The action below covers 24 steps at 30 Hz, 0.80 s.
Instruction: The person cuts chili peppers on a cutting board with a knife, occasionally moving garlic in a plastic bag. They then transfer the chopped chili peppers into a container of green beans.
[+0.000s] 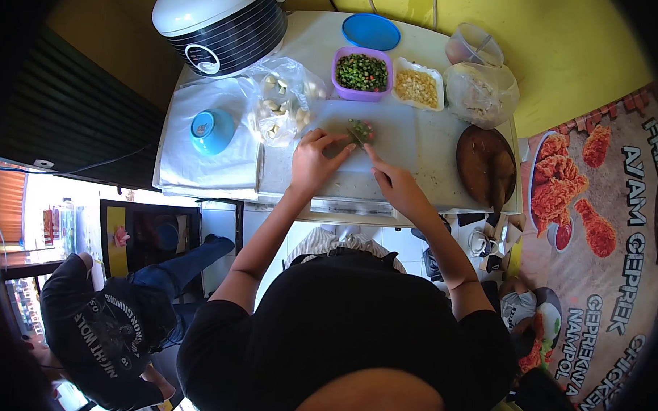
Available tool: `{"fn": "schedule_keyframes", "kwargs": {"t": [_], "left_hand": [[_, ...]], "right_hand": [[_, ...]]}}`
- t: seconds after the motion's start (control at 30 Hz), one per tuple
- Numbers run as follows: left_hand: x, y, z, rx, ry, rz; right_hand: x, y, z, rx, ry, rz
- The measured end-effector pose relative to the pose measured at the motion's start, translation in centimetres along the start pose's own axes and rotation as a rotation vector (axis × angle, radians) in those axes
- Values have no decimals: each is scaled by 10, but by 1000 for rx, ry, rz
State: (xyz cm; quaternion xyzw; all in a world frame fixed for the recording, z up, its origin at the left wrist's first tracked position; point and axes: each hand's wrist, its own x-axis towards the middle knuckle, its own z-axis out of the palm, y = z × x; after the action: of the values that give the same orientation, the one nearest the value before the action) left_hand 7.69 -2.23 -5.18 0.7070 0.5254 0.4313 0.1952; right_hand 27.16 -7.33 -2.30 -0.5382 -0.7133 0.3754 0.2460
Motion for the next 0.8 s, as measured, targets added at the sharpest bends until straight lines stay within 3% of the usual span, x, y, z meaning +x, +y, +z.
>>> {"fn": "schedule_keyframes", "kwargs": {"t": [0.27, 0.8], "left_hand": [[-1, -4, 2, -11, 10, -10], [-5, -8, 2, -25, 17, -39]], "right_hand": [[-6, 8, 3, 6, 84, -38], [-7, -8, 0, -59, -24, -39]]}}
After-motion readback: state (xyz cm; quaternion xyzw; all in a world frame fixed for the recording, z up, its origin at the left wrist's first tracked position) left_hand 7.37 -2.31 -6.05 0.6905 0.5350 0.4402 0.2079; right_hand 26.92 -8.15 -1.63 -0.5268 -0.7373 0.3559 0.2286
